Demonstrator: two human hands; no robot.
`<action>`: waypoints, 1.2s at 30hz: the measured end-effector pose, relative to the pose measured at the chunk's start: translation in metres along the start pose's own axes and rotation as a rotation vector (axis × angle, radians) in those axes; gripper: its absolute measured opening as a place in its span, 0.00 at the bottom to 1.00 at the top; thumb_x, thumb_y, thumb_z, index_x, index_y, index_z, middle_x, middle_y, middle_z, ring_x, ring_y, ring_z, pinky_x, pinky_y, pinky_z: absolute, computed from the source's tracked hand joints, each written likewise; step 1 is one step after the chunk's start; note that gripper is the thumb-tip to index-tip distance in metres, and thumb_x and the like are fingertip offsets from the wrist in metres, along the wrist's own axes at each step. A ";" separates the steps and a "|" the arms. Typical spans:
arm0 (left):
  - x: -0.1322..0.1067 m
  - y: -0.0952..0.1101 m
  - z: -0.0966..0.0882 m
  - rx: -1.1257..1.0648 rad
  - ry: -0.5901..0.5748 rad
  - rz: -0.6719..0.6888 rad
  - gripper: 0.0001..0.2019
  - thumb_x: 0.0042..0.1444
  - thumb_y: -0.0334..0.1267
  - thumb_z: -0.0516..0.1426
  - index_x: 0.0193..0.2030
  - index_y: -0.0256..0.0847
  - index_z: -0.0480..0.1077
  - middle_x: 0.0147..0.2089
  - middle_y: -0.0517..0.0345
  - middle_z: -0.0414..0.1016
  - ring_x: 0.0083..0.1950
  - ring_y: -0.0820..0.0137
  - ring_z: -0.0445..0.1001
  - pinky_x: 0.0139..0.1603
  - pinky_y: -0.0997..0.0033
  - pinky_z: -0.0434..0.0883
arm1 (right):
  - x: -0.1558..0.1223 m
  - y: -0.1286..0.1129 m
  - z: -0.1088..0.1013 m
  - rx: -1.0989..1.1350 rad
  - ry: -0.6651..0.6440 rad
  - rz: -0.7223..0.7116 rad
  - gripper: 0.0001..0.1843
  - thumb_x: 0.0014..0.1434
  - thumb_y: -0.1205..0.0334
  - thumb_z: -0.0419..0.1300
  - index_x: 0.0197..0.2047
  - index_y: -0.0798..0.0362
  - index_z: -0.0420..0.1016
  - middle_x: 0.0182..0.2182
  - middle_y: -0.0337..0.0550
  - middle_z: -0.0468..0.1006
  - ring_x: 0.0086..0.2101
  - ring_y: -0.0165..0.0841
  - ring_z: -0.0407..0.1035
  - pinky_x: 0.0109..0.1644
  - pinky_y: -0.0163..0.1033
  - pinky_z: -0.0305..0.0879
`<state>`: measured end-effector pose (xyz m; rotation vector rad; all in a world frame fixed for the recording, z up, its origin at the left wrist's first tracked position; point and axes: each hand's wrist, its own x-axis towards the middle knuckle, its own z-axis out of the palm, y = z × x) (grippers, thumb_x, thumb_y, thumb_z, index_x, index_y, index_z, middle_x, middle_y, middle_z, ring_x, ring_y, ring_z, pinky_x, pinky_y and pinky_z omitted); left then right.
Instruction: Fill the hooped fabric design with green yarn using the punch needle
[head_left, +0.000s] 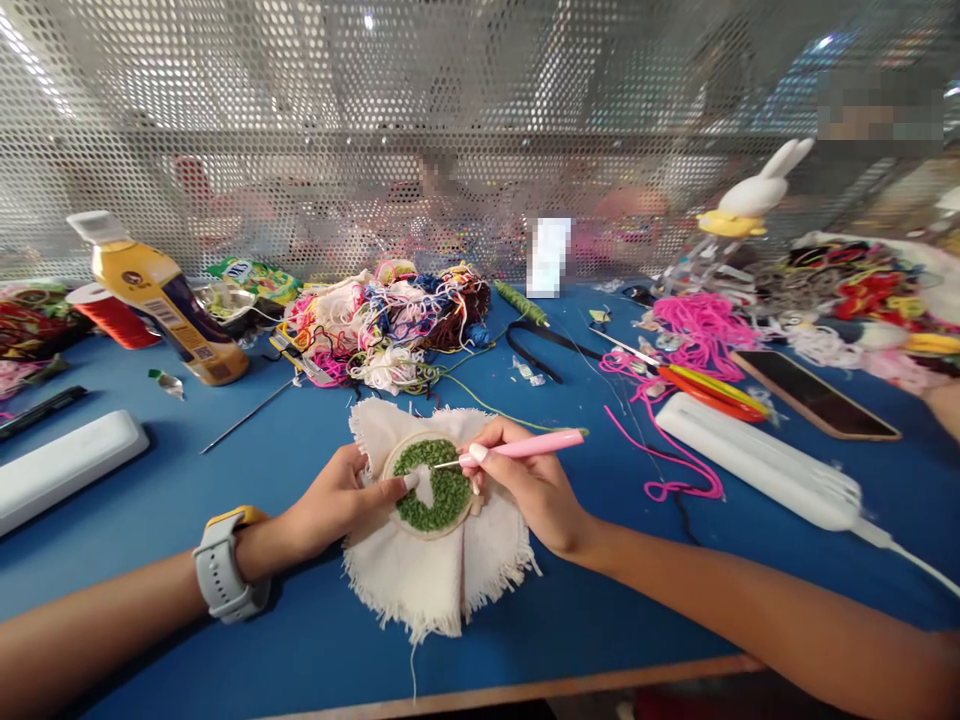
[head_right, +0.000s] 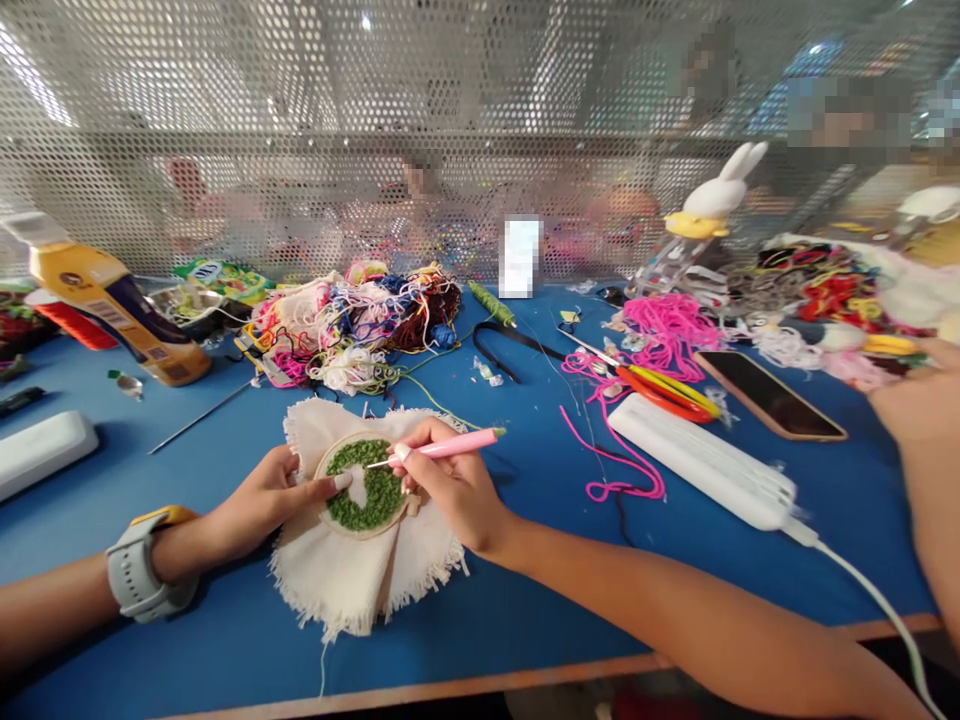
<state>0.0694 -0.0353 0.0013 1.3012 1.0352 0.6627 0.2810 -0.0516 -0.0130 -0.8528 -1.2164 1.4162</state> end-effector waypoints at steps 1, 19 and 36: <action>0.000 0.000 0.000 0.007 0.011 -0.001 0.14 0.48 0.43 0.63 0.29 0.33 0.70 0.25 0.58 0.75 0.23 0.74 0.71 0.21 0.80 0.68 | -0.001 0.000 0.000 -0.005 -0.001 -0.004 0.09 0.58 0.58 0.59 0.33 0.55 0.68 0.27 0.38 0.72 0.26 0.25 0.66 0.27 0.31 0.65; 0.000 -0.001 -0.001 0.002 -0.031 0.068 0.09 0.51 0.39 0.62 0.32 0.34 0.72 0.28 0.59 0.77 0.26 0.75 0.72 0.23 0.82 0.69 | -0.006 -0.002 -0.003 -0.271 -0.060 -0.217 0.04 0.60 0.61 0.57 0.36 0.53 0.69 0.30 0.39 0.69 0.28 0.27 0.63 0.29 0.33 0.60; -0.001 -0.002 -0.001 0.049 -0.018 0.132 0.09 0.53 0.40 0.61 0.36 0.36 0.74 0.34 0.57 0.79 0.32 0.72 0.74 0.30 0.80 0.70 | -0.008 -0.005 -0.001 -0.530 -0.087 -0.329 0.02 0.60 0.66 0.55 0.36 0.53 0.68 0.31 0.41 0.70 0.32 0.31 0.66 0.34 0.37 0.62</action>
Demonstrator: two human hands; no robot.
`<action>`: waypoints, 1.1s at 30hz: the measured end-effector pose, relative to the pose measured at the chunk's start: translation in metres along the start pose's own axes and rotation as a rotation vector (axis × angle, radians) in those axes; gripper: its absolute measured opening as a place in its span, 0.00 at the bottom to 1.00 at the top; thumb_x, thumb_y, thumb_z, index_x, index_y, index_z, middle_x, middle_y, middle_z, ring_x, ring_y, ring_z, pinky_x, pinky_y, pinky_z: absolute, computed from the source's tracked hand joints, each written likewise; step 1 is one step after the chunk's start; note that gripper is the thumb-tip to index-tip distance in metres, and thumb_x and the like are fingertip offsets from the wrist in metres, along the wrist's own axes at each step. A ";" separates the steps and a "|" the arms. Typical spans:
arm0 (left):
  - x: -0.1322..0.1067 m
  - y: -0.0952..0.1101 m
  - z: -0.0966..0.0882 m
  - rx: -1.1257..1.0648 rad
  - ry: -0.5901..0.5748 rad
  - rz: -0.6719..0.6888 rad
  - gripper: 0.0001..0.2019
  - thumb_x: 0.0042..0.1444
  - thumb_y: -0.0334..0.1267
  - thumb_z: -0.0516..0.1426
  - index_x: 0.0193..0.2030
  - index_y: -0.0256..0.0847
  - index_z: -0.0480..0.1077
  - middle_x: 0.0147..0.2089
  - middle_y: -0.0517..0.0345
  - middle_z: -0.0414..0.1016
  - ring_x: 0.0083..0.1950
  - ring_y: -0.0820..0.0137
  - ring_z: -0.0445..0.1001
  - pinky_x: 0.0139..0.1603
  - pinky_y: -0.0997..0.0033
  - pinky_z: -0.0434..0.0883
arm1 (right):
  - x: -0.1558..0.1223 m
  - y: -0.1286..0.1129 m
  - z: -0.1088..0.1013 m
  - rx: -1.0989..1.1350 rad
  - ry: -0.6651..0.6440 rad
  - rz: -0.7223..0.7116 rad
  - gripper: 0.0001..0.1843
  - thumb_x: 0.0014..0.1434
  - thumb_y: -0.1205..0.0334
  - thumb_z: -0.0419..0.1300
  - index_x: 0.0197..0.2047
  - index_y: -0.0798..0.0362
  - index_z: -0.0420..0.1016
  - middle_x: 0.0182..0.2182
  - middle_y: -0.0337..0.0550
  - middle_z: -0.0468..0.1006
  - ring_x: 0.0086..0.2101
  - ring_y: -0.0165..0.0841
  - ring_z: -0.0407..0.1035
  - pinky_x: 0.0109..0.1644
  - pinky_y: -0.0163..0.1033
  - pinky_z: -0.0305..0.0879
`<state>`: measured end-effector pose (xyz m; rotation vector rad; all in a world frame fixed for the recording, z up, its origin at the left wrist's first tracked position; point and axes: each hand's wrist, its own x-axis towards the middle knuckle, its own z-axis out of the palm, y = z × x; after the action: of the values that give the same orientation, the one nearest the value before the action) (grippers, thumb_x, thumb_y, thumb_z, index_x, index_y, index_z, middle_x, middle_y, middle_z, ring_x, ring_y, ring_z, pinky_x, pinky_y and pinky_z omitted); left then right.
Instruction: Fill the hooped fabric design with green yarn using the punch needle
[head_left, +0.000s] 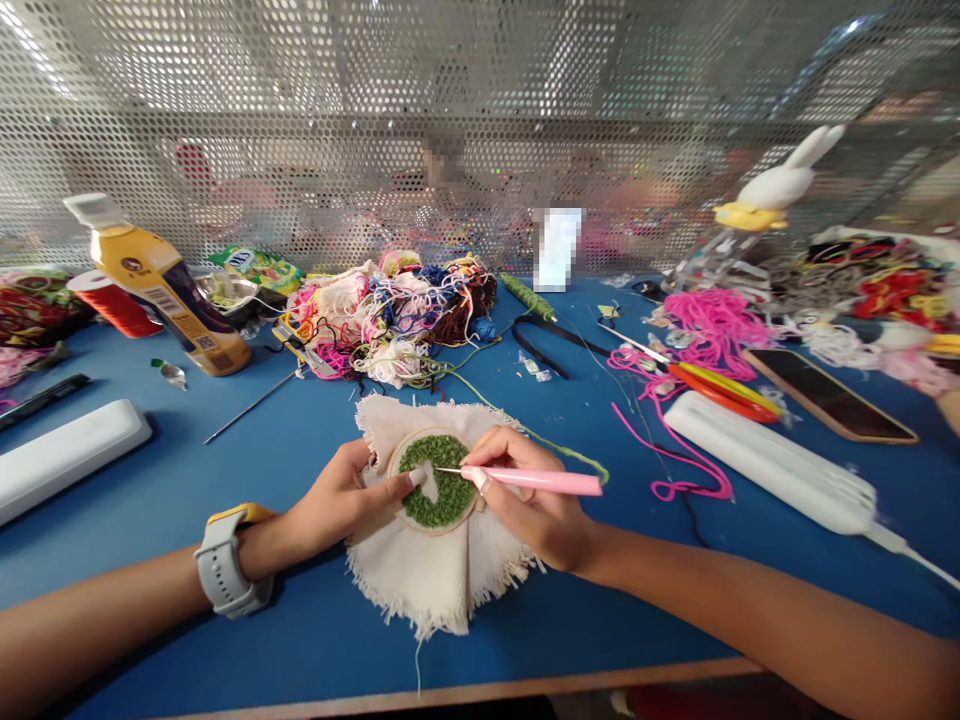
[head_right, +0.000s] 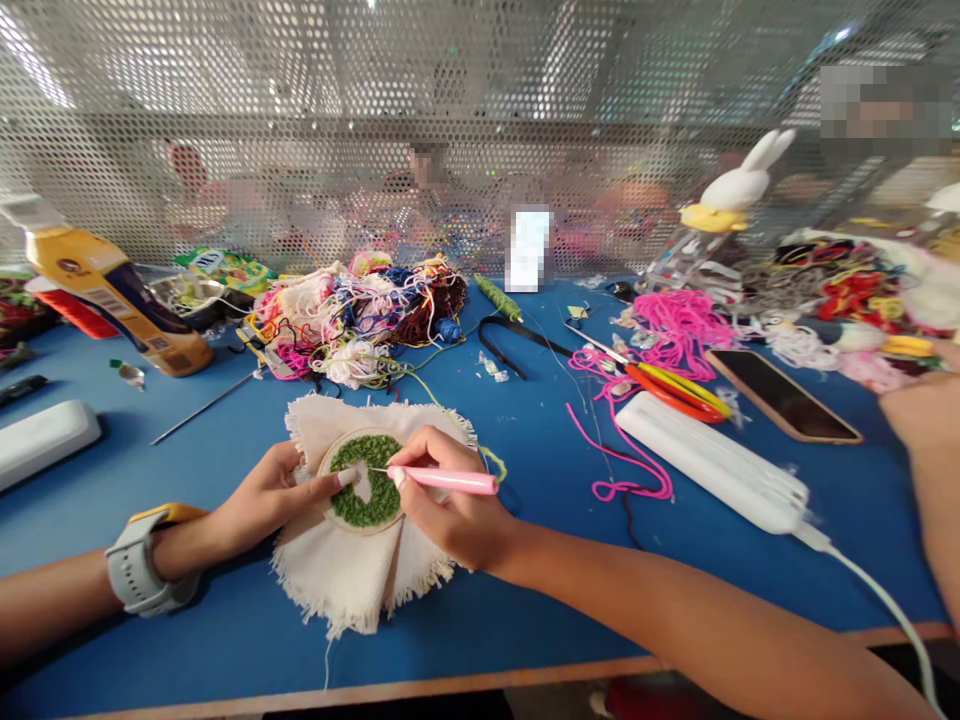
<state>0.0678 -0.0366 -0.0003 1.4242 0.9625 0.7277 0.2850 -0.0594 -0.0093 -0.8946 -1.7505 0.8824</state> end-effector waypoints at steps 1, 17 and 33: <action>0.000 0.001 0.000 0.017 0.005 0.009 0.09 0.53 0.40 0.61 0.35 0.36 0.74 0.33 0.57 0.79 0.32 0.72 0.74 0.30 0.80 0.70 | 0.001 -0.002 0.001 -0.045 -0.013 -0.024 0.02 0.59 0.66 0.55 0.36 0.53 0.68 0.31 0.42 0.70 0.32 0.31 0.66 0.35 0.38 0.62; -0.005 0.009 0.007 0.159 0.021 0.118 0.15 0.57 0.40 0.58 0.49 0.36 0.72 0.41 0.54 0.78 0.38 0.69 0.75 0.38 0.77 0.71 | -0.003 -0.003 0.005 -0.132 -0.020 -0.209 0.04 0.58 0.69 0.53 0.37 0.52 0.63 0.30 0.42 0.70 0.31 0.32 0.66 0.35 0.39 0.64; -0.004 0.004 0.004 0.139 0.046 0.078 0.11 0.54 0.42 0.60 0.38 0.35 0.74 0.32 0.56 0.78 0.33 0.69 0.74 0.31 0.78 0.70 | -0.003 -0.002 0.005 -0.104 -0.063 -0.214 0.03 0.59 0.67 0.51 0.37 0.51 0.63 0.30 0.42 0.69 0.31 0.32 0.66 0.35 0.39 0.65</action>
<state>0.0695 -0.0417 0.0035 1.5794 1.0134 0.7666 0.2814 -0.0640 -0.0107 -0.7353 -1.9205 0.6922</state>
